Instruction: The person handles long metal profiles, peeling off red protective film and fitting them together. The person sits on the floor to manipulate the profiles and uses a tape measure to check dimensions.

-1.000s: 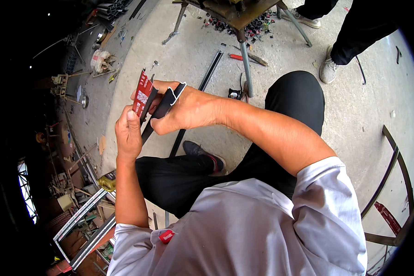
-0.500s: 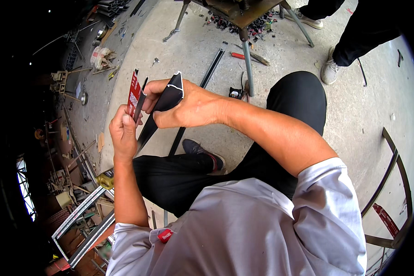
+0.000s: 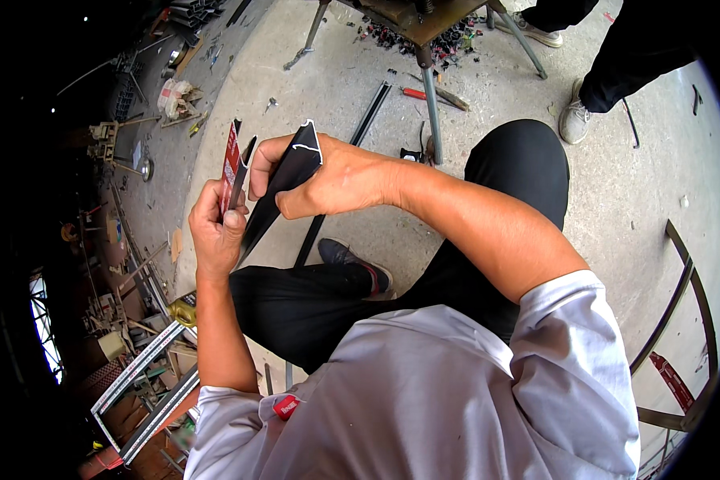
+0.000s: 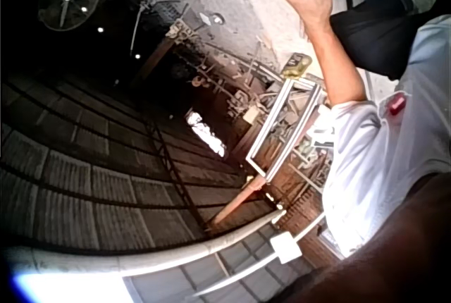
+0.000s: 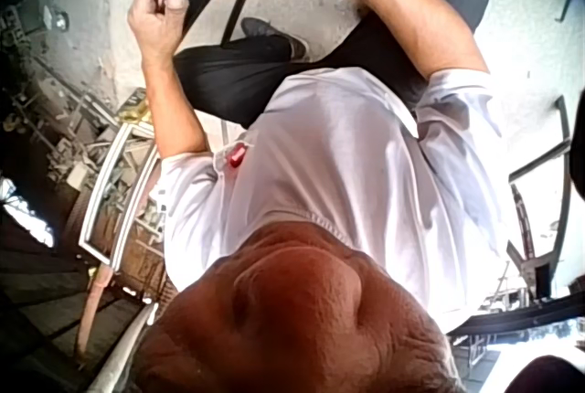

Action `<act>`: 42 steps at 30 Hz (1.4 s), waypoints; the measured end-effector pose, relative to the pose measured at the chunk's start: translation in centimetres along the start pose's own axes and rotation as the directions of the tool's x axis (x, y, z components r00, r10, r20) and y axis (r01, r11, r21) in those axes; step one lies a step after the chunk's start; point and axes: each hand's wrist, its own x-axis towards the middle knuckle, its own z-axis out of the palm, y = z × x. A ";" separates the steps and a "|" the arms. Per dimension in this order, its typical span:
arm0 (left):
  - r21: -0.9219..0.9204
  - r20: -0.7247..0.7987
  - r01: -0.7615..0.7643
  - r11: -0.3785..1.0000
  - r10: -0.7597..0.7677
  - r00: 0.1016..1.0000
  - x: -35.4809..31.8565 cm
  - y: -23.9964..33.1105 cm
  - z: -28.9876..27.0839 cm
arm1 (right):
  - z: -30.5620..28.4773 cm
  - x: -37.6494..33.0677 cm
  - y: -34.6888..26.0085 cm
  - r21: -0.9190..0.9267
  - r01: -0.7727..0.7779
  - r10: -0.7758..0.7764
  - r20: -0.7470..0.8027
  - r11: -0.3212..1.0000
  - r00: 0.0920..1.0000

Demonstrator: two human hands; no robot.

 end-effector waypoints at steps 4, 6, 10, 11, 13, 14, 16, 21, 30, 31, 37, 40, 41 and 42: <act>0.007 -0.018 -0.033 0.999 0.033 0.999 0.4 0.7 0.5 | -0.1 0.1 0.2 0.008 -0.008 0.008 0.026 1.000 1.000; 0.007 -0.023 -0.045 0.999 0.045 0.999 0.5 0.8 0.6 | 0.0 0.1 0.2 -0.009 0.006 -0.006 0.024 1.000 1.000; 0.007 -0.022 -0.061 0.998 0.061 0.998 0.4 0.7 0.7 | 0.0 0.1 0.3 0.005 0.009 -0.009 0.012 1.000 1.000; 0.006 -0.024 -0.065 0.998 0.065 0.998 0.4 0.7 0.7 | 0.0 0.2 0.2 0.007 0.004 -0.004 0.018 1.000 1.000; 0.009 -0.027 -0.070 0.998 0.070 0.997 0.5 0.6 0.9 | -0.2 0.1 0.1 0.001 0.014 -0.014 0.038 1.000 0.999; 0.015 -0.030 -0.068 0.998 0.068 0.997 0.5 0.6 1.0 | -0.2 0.1 0.2 -0.005 0.030 -0.030 0.054 1.000 0.998; 0.027 -0.044 -0.072 0.997 0.073 0.996 0.4 0.7 1.0 | -0.3 0.3 0.5 -0.017 0.070 -0.068 0.088 0.997 0.994; 0.011 -0.073 -0.099 0.995 0.099 0.992 0.2 0.5 0.7 | -0.7 0.4 0.3 -0.008 0.063 -0.061 0.145 0.998 0.987; -0.008 -0.099 -0.099 0.995 0.097 0.990 -0.4 0.9 0.6 | -0.7 0.6 0.5 -0.030 0.110 -0.100 0.243 0.993 0.965; -0.016 -0.103 -0.098 0.995 0.096 0.990 -0.4 1.0 0.7 | -0.7 0.6 0.4 -0.027 0.113 -0.103 0.251 0.993 0.962; -0.026 -0.104 -0.113 0.993 0.110 0.988 -0.4 1.0 0.9 | -0.8 0.5 0.1 -0.051 0.121 -0.102 0.279 0.991 0.955; -0.028 -0.110 -0.121 0.992 0.117 0.987 -0.4 0.9 1.1 | -0.8 0.6 0.5 -0.014 0.139 -0.129 0.288 0.990 0.949; -0.030 -0.113 -0.127 0.991 0.123 0.986 -0.4 0.8 1.2 | -0.8 0.6 0.5 0.006 0.146 -0.141 0.294 0.989 0.945; -0.033 -0.114 -0.134 0.990 0.129 0.985 -0.4 0.7 1.2 | -0.8 0.6 0.5 0.025 0.152 -0.153 0.299 0.988 0.942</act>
